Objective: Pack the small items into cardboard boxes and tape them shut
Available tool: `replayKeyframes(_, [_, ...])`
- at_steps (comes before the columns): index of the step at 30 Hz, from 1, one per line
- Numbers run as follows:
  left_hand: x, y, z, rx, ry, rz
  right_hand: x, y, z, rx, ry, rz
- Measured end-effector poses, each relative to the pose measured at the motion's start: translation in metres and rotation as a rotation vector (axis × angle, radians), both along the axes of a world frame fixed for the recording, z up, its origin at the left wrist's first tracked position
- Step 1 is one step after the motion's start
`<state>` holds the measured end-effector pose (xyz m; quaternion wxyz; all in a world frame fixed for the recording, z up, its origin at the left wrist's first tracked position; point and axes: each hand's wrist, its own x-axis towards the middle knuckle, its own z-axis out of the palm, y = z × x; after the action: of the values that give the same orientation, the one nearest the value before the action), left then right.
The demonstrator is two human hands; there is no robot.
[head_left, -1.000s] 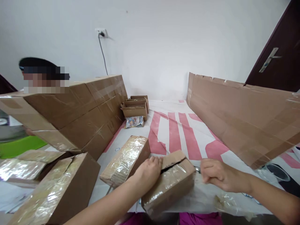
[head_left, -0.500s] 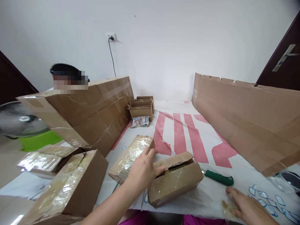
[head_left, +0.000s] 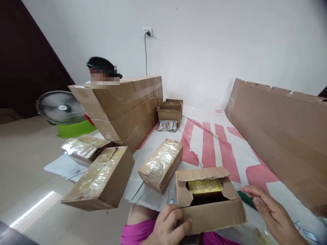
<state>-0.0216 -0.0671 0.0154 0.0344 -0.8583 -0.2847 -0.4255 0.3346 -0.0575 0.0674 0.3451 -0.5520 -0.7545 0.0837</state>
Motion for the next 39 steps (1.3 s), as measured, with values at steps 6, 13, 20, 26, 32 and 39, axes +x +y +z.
replayKeyframes(6, [0.001, -0.005, -0.02, -0.132, -0.143, -0.088, -0.047, 0.014, 0.005, 0.219, -0.389, 0.376])
replayKeyframes(13, [-0.006, -0.001, 0.006, -0.344, -0.177, 0.083, -0.048, 0.024, 0.0, 0.263, -0.62, 0.363])
replayKeyframes(20, [0.012, 0.026, 0.063, -0.455, 0.221, 0.163, -0.049, 0.028, 0.004, 0.32, -0.618, 0.194])
replayKeyframes(26, [0.023, 0.047, 0.075, -0.579, 0.238, 0.243, -0.028, 0.025, 0.007, 0.312, -0.503, -0.081])
replayKeyframes(32, [0.021, 0.053, 0.075, -0.591, 0.104, 0.272, -0.028, 0.032, 0.015, 0.255, -0.55, 0.084])
replayKeyframes(39, [0.002, 0.039, 0.047, -0.837, -0.252, 0.374, -0.044, 0.057, 0.029, 0.065, -0.645, 0.187])
